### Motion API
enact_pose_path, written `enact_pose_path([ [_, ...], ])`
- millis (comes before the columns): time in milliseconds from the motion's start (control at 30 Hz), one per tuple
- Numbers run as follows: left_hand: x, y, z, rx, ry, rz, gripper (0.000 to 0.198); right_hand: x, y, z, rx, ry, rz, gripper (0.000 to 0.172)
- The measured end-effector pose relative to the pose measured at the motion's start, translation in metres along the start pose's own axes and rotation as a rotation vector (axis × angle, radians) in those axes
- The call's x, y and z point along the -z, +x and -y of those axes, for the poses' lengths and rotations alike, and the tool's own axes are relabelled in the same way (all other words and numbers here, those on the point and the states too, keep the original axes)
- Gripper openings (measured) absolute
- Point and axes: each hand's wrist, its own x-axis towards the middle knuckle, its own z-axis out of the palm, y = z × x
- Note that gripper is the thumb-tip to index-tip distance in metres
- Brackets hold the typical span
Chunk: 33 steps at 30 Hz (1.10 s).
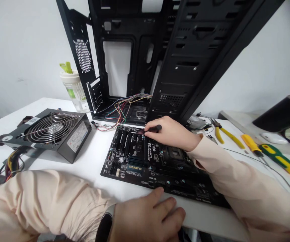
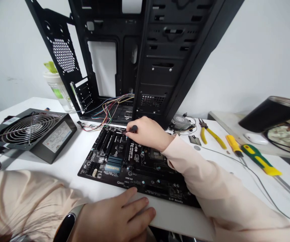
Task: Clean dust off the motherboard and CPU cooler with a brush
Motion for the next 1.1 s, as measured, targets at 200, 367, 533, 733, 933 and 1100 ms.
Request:
enact_pose_path([
  [200,-0.002,-0.002,-0.001,0.039,0.019,0.006,0.029,0.002,0.000,0.003,-0.052,-0.032,-0.004,0.017],
  [367,-0.001,-0.002,-0.002,0.028,0.025,0.018,0.029,0.004,0.000,0.003,-0.052,-0.021,0.001,0.015],
  [533,-0.001,-0.002,0.000,-0.005,0.022,0.047,0.031,0.007,0.000,0.002,-0.051,0.035,-0.008,0.016],
  [733,0.000,-0.002,0.001,-0.024,0.017,0.050,0.032,0.008,0.000,0.002,0.007,0.029,0.023,0.017],
  [933,0.001,0.000,0.000,-0.011,0.024,0.045,0.034,0.010,-0.001,0.002,0.091,-0.020,0.094,0.017],
  [1100,0.000,-0.001,0.000,-0.008,0.016,0.059,0.034,0.011,-0.001,-0.004,0.199,0.027,0.115,0.018],
])
